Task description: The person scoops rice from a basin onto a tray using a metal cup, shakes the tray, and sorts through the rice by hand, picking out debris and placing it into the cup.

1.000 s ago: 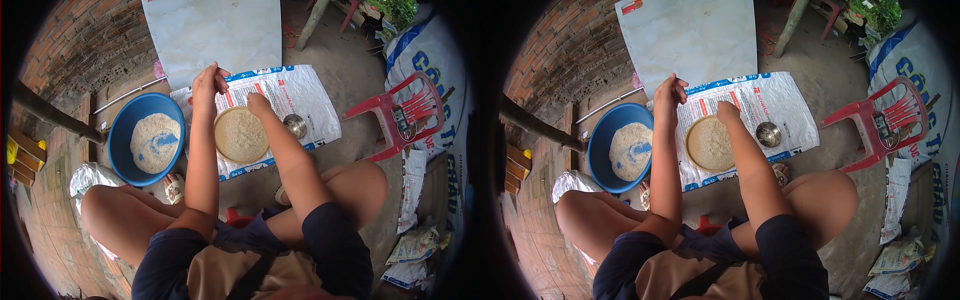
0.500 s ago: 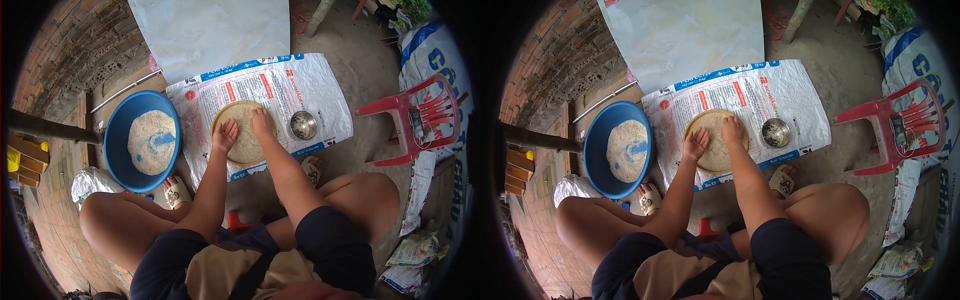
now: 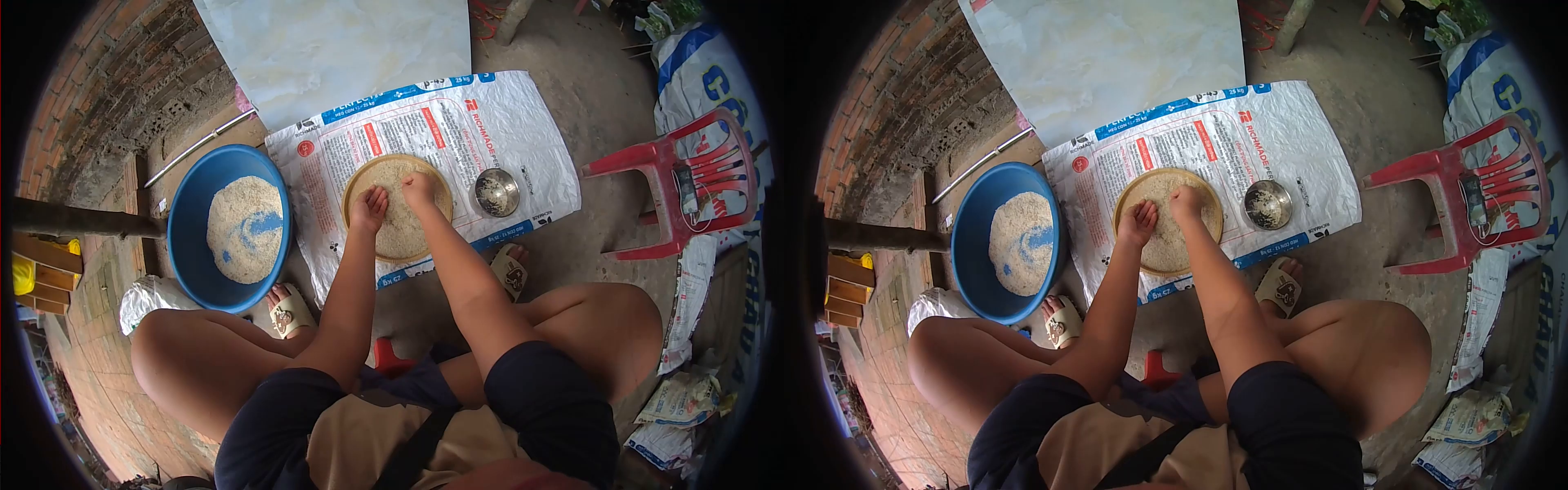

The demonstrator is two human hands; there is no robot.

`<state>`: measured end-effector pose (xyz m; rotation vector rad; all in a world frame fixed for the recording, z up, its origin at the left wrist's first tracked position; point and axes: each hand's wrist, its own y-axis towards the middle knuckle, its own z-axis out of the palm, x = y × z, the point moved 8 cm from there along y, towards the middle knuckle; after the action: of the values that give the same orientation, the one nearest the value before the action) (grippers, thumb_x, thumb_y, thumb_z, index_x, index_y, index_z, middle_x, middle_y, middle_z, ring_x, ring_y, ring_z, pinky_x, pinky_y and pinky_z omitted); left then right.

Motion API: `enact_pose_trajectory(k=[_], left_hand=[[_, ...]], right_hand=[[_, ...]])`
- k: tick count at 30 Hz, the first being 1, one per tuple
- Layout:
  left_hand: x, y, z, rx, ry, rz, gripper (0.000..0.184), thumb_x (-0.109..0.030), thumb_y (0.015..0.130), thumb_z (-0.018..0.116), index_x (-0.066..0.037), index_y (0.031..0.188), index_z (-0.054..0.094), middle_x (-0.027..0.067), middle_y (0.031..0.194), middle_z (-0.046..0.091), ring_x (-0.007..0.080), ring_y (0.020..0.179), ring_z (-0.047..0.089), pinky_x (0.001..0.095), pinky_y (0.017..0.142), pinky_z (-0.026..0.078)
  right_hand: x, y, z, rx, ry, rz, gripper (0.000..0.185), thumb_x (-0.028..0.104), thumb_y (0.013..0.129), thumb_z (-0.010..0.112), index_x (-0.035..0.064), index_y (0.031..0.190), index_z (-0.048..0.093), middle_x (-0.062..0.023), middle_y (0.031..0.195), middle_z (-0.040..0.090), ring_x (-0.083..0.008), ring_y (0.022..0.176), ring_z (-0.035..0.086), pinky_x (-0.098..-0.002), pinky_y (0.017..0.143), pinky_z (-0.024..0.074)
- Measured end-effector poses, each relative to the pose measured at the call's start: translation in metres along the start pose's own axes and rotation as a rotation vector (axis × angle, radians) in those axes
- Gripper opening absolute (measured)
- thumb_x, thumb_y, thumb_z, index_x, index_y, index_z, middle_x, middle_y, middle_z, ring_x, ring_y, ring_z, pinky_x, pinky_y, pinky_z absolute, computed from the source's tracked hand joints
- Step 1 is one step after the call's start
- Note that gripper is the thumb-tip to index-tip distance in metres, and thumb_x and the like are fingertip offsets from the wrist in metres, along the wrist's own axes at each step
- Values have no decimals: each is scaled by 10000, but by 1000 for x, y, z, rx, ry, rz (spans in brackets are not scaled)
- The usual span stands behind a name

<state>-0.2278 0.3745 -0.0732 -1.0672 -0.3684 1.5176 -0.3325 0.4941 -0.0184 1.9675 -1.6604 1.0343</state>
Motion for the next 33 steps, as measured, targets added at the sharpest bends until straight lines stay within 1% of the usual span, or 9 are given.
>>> enact_pose_trajectory(k=[1, 3, 7, 10, 14, 16, 23, 28, 33], left_hand=[[-2, -2, 2, 0, -2, -2, 347, -261, 940, 359, -28, 1138, 524, 104, 1119, 594, 211, 1009, 573, 318, 876, 460], [-6, -7, 7, 7, -70, -34, 344, -280, 939, 375, -34, 1120, 532, 107, 1118, 583, 209, 1029, 553, 322, 892, 449], [-16, 0, 20, 178, -123, -4, 344, -273, 944, 361, -22, 1103, 536, 117, 1085, 584, 215, 1011, 553, 340, 902, 452], [-29, 3, 22, 234, -167, 36, 320, -223, 936, 359, 1, 1076, 540, 118, 1047, 606, 219, 959, 597, 325, 859, 492], [-40, 2, 11, 154, -188, 77, 313, -181, 926, 345, 13, 1066, 547, 123, 1021, 620, 212, 940, 620, 320, 834, 510], [-43, 2, 8, 154, -179, 89, 314, -178, 924, 344, 13, 1067, 548, 123, 1019, 621, 208, 937, 621, 317, 830, 512], [-37, -4, 2, 130, -21, 66, 293, -148, 905, 358, 10, 1057, 552, 118, 1005, 624, 207, 913, 625, 305, 799, 518], [-28, 1, -8, 63, 70, 38, 297, -149, 903, 351, 7, 1055, 553, 119, 1002, 624, 218, 931, 613, 318, 815, 499], [-39, -3, 13, 394, -204, 89, 321, -170, 920, 324, 19, 1070, 536, 137, 1040, 603, 229, 951, 603, 322, 826, 495]], right_hand=[[4, 3, 2, 0, -3, 1, 108, 25, 741, 623, 13, 846, 646, -129, 842, 650, -229, 760, 630, -310, 681, 492], [20, 6, 36, 368, 564, 4, 160, 79, 763, 653, 13, 910, 656, -85, 807, 658, -146, 707, 612, -265, 659, 483], [77, -15, 39, 655, 640, -88, 179, 122, 799, 644, 11, 938, 657, -42, 780, 644, -103, 703, 584, -246, 653, 474], [70, -4, -7, -22, 546, -150, 197, 178, 814, 624, 10, 911, 652, -90, 818, 657, -189, 717, 614, -304, 657, 472], [25, -23, -31, -301, 85, -106, 165, 166, 808, 606, 18, 873, 640, -123, 839, 632, -287, 769, 606, -363, 701, 473], [32, -57, -40, -399, -239, -390, 122, 128, 789, 596, 28, 854, 623, -145, 847, 586, -334, 825, 569, -402, 740, 464], [3, -48, -3, -154, -170, -239, 112, 38, 753, 601, 37, 864, 623, -138, 826, 570, -301, 803, 574, -387, 728, 473], [67, -42, 1, -184, 316, -331, 81, 28, 753, 601, 31, 830, 625, -121, 791, 604, -246, 719, 613, -324, 653, 489], [108, -53, 1, -104, 320, -507, 95, 58, 764, 606, 35, 856, 611, -121, 825, 599, -253, 747, 604, -339, 673, 483]])
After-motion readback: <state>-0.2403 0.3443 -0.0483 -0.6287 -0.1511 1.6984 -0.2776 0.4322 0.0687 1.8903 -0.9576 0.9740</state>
